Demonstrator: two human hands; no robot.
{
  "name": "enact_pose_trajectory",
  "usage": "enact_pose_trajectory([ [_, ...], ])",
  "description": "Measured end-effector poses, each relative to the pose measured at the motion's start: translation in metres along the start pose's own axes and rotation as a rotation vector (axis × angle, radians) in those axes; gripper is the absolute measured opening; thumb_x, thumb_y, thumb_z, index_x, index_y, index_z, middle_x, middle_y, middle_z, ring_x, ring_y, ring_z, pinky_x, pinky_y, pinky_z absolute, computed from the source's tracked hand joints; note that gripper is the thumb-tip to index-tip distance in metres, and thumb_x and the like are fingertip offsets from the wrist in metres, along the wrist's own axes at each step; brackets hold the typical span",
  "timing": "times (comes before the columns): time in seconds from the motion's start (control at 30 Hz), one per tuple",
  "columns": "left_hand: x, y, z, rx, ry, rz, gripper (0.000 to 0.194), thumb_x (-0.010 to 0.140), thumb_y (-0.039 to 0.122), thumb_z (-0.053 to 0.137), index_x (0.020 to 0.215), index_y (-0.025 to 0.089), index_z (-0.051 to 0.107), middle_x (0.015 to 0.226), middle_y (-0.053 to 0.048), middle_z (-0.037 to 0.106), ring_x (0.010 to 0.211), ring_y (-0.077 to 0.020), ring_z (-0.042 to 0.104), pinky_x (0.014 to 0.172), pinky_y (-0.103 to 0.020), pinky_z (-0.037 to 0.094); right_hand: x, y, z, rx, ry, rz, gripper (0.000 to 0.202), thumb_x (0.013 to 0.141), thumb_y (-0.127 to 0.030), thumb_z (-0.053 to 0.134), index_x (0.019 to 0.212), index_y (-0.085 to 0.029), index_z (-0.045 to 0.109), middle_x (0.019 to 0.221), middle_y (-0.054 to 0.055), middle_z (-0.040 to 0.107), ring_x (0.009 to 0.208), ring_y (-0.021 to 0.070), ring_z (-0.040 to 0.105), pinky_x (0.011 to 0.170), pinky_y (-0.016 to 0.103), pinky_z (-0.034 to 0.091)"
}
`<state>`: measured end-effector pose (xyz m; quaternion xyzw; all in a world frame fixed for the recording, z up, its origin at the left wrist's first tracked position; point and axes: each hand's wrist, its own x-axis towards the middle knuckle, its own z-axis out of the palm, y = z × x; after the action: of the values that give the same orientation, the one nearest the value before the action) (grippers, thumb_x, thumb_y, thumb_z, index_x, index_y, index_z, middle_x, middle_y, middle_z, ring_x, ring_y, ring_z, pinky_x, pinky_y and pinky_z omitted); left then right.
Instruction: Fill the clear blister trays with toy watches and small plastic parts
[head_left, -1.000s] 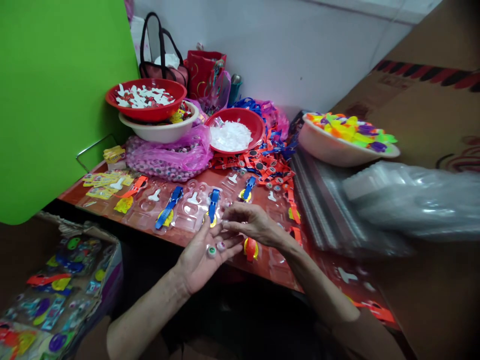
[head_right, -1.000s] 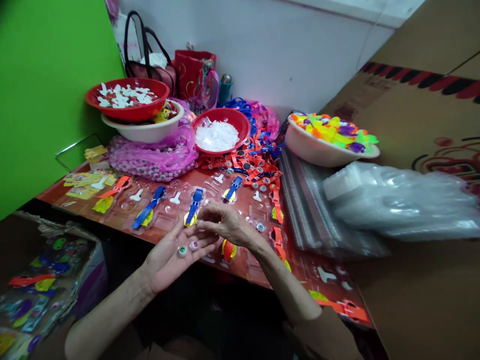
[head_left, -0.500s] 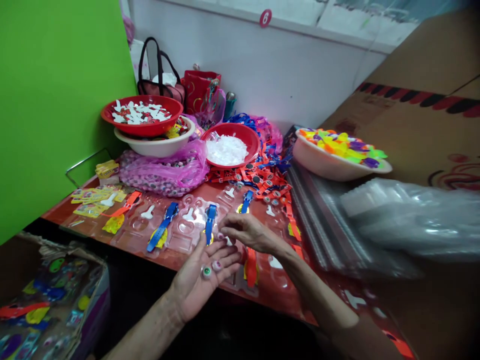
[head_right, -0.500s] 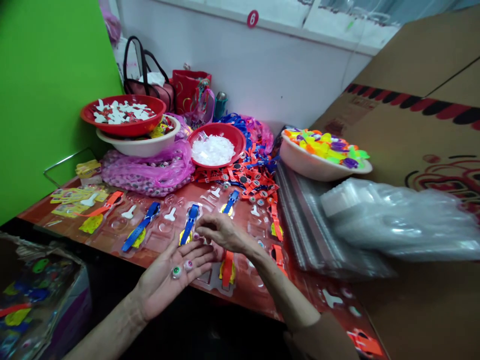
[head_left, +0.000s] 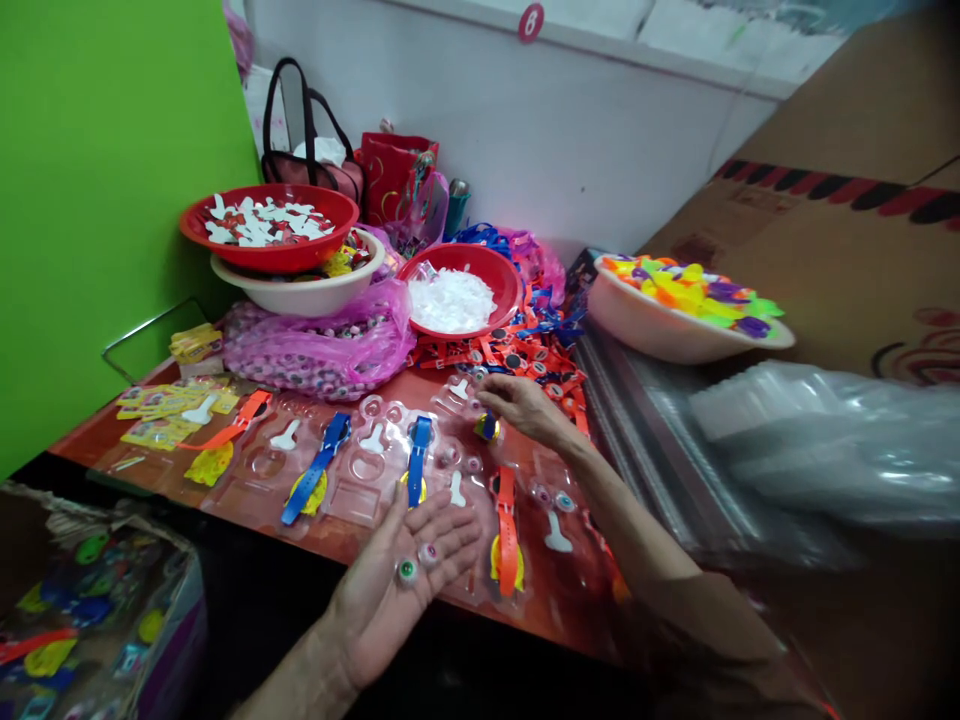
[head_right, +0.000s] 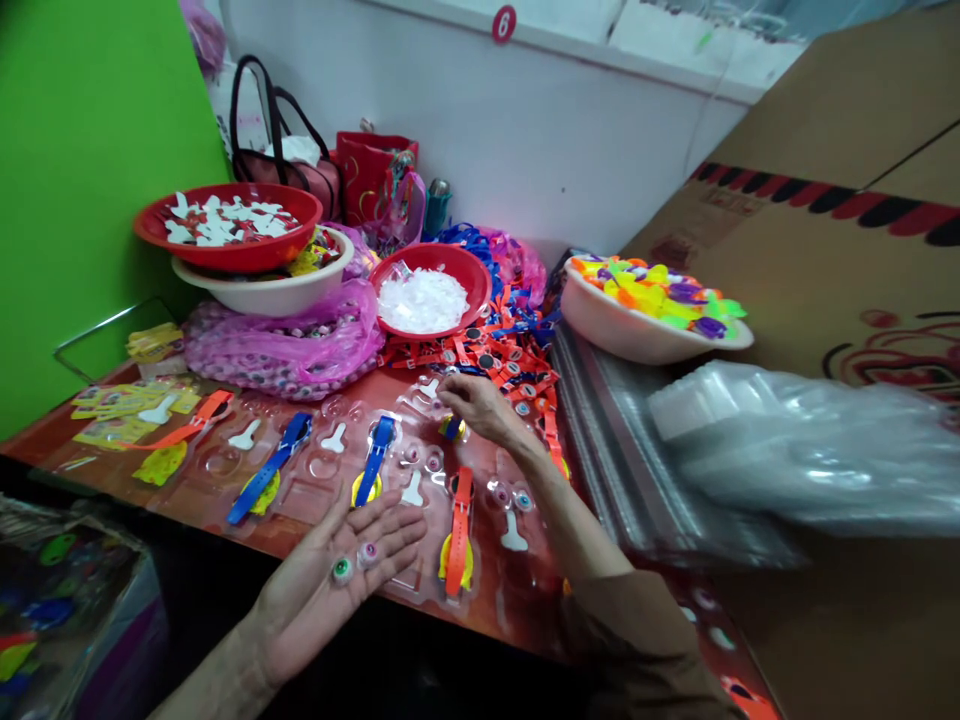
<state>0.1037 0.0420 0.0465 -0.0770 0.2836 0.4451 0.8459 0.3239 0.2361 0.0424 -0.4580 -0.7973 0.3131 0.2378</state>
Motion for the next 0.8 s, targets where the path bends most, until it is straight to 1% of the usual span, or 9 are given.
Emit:
enact_pose_trajectory([
  [0.07,-0.001,-0.003,-0.002,-0.008,0.0,-0.01,0.055,0.106,0.04,0.039,0.14,-0.003,0.045,0.127,-0.028,0.065,0.116,-0.0336,0.068,0.104,-0.043,0.05,0.007,0.018,-0.011,-0.05,0.088,0.031,0.028,0.086,-0.043,0.057,0.078,-0.018,0.064,0.068,0.001,0.06,0.061,0.0142,0.05,0.058,0.026,0.039],
  [0.13,0.0,-0.005,-0.003,-0.012,0.002,-0.027,0.055,0.106,0.04,0.039,0.139,-0.003,0.047,0.129,-0.029,0.064,0.118,-0.0345,0.067,0.104,-0.043,0.05,0.016,0.031,-0.02,-0.094,0.148,0.061,0.028,0.085,-0.043,0.057,0.079,-0.017,0.064,0.067,0.001,0.059,0.059,0.0144,0.05,0.057,0.027,0.038],
  [0.23,0.002,-0.007,-0.004,-0.012,0.003,-0.042,0.055,0.106,0.042,0.039,0.136,-0.002,0.05,0.131,-0.029,0.063,0.119,-0.0345,0.066,0.104,-0.043,0.05,0.033,0.04,-0.025,-0.165,0.153,0.049,0.025,0.086,-0.039,0.055,0.078,-0.017,0.064,0.067,0.001,0.059,0.059,0.0143,0.05,0.057,0.026,0.038],
  [0.37,0.005,-0.006,-0.004,-0.003,0.004,-0.061,0.054,0.107,0.042,0.033,0.13,0.0,0.057,0.132,-0.028,0.063,0.119,-0.0333,0.065,0.103,-0.042,0.049,0.058,0.044,-0.021,-0.226,0.113,0.02,0.022,0.085,-0.034,0.055,0.075,-0.016,0.065,0.068,0.002,0.062,0.061,0.0139,0.05,0.058,0.025,0.038],
  [0.53,0.008,-0.007,-0.008,-0.029,-0.033,-0.07,0.052,0.106,0.043,0.035,0.121,0.002,0.063,0.13,-0.026,0.065,0.12,-0.0319,0.065,0.108,-0.043,0.046,0.083,0.059,-0.012,-0.284,0.087,0.017,0.017,0.082,-0.024,0.055,0.074,-0.014,0.067,0.066,0.002,0.064,0.06,0.0138,0.05,0.06,0.025,0.038],
  [0.67,0.009,-0.007,-0.013,-0.038,-0.045,-0.068,0.052,0.107,0.042,0.034,0.118,0.002,0.065,0.127,-0.025,0.066,0.118,-0.0309,0.066,0.107,-0.043,0.047,0.094,0.072,-0.001,-0.33,0.093,-0.001,0.016,0.084,-0.021,0.056,0.077,-0.015,0.069,0.07,0.004,0.067,0.065,0.0156,0.053,0.064,0.026,0.039],
  [0.8,0.007,-0.004,-0.013,-0.028,-0.039,-0.065,0.053,0.107,0.043,0.032,0.119,0.003,0.064,0.126,-0.025,0.067,0.115,-0.0293,0.067,0.101,-0.04,0.05,0.097,0.077,0.006,-0.363,0.093,-0.01,0.019,0.087,-0.022,0.056,0.08,-0.014,0.071,0.071,0.006,0.069,0.065,0.0171,0.055,0.065,0.027,0.04],
])
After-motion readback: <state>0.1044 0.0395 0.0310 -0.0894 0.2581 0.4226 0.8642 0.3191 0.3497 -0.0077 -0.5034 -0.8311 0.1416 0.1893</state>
